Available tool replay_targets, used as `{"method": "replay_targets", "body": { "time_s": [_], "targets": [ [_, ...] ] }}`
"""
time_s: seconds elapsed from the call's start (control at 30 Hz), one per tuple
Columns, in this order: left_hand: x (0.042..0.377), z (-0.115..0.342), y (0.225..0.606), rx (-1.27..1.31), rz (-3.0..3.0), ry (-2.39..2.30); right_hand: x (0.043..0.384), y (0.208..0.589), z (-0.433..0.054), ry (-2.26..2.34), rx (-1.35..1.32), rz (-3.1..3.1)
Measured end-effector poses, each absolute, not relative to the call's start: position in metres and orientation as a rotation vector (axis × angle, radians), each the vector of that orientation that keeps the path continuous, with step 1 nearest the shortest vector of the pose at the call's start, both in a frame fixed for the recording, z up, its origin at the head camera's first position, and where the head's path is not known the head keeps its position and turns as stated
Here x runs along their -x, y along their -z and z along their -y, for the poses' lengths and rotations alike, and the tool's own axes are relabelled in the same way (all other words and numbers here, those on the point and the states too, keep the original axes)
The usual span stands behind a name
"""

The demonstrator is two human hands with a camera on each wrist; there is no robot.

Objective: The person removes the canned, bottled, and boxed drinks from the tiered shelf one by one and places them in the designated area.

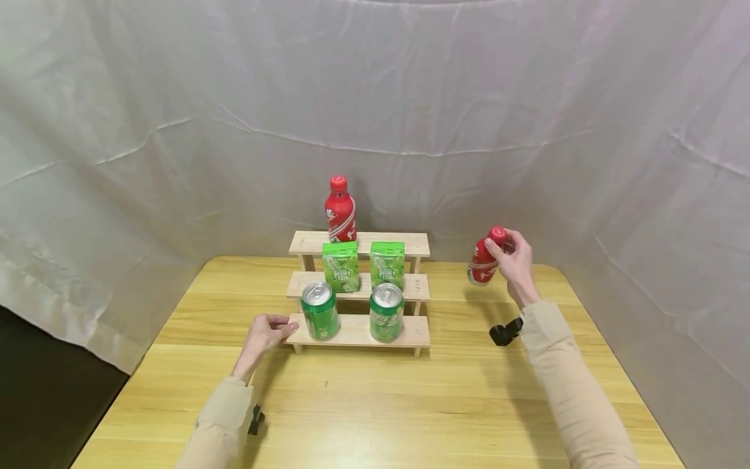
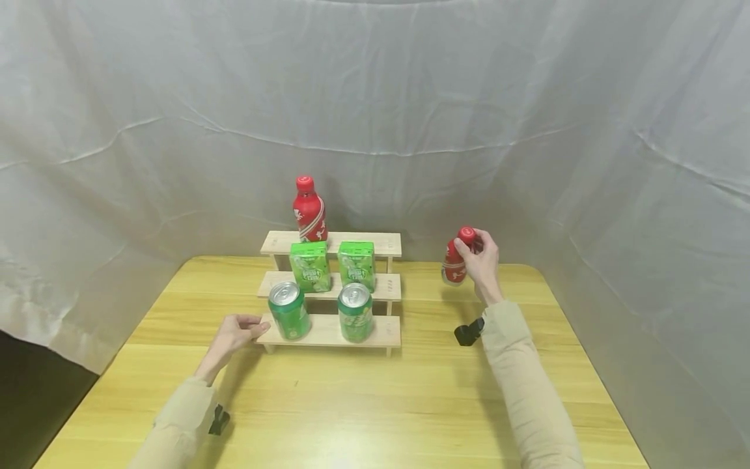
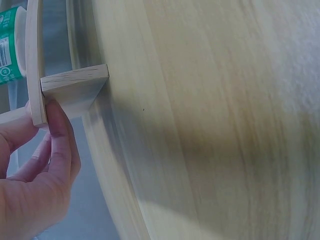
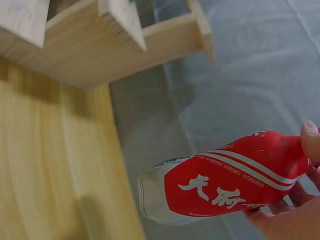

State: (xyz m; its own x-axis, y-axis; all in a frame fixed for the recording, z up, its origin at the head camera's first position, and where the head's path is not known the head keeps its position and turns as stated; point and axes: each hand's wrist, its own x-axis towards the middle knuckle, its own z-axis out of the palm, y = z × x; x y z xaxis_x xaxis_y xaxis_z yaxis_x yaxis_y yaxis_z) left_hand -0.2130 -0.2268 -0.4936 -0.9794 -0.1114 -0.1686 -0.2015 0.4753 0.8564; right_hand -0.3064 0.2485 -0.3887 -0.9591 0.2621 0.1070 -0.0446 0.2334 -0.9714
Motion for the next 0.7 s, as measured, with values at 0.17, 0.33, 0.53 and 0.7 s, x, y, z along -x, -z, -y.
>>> {"method": "replay_targets", "body": {
  "time_s": [0.17,0.33,0.53,0.7],
  "targets": [
    [0.212,0.226,0.492,0.286,-2.61,-1.541,0.309,0.404,-0.259,-1.78,0.28,2.299],
    [0.212,0.226,0.491,0.283,-2.612,-1.531,0.311,0.417,-0.267,-1.747,0.295,2.356],
    [0.212,0.227,0.492,0.262,-2.619,-1.529,0.312,0.426,-0.272,-1.728,0.306,2.389],
    [0.213,0.226,0.493,0.274,-2.616,-1.529,0.313,0.432,-0.276,-1.708,0.305,2.436]
  ]
}}
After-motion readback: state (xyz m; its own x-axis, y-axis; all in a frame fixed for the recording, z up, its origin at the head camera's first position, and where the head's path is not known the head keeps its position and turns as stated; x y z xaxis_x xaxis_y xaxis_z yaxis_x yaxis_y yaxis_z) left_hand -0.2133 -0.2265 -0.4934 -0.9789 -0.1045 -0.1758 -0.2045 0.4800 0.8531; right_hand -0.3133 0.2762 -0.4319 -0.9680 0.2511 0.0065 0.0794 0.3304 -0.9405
